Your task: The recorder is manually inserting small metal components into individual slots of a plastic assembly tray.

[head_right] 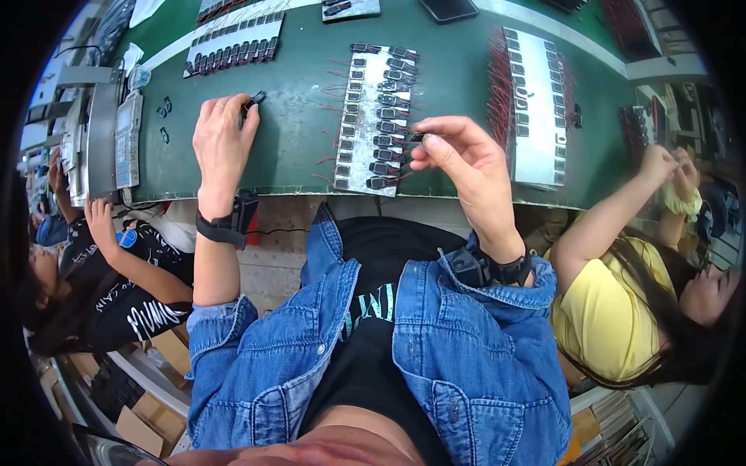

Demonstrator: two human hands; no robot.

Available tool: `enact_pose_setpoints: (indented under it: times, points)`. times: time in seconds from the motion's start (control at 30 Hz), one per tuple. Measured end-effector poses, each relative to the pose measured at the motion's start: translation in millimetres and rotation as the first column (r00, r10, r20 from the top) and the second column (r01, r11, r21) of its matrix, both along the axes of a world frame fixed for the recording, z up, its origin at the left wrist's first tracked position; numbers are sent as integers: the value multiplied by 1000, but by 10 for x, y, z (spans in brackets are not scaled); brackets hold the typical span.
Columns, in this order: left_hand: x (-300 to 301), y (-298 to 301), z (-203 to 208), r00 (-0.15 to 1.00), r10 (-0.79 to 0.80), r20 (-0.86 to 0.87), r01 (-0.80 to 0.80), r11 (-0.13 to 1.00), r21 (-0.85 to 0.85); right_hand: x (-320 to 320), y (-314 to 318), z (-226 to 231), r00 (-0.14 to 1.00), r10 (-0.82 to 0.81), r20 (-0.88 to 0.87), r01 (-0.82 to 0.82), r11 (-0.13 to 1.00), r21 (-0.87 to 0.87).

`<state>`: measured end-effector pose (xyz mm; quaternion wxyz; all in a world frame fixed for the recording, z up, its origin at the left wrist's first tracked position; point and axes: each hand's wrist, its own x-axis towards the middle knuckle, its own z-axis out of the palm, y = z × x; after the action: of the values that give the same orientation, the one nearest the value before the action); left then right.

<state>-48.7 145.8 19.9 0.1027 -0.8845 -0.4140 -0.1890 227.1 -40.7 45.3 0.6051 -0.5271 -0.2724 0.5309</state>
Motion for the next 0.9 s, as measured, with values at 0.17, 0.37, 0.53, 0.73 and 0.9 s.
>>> enact_pose_setpoints:
  times: [0.17, 0.37, 0.53, 0.73, 0.9]
  points:
    - [276, -337, 209, 970, 3, 242, 46, 979, -198, 69, -66, -44, 996, 4, 86, -6, 1000, 27]
    - [695, -904, 248, 760, 89, 643, 423, 684, -594, -266, 79, 67, 990, 62, 124, -70, 995, 64]
    - [757, -1057, 102, 554, 361, 750, 603, 448, -661, -307, 178, -46, 979, 85, 187, -93, 995, 32]
    - [721, -1085, 61, 561, 388, 732, 609, 406, -682, -284, 170, -22, 955, 148, 257, -153, 988, 2]
    - [708, -1091, 71, 554, 363, 749, 625, 413, -663, -247, 163, -68, 905, 182, 384, -208, 978, 24]
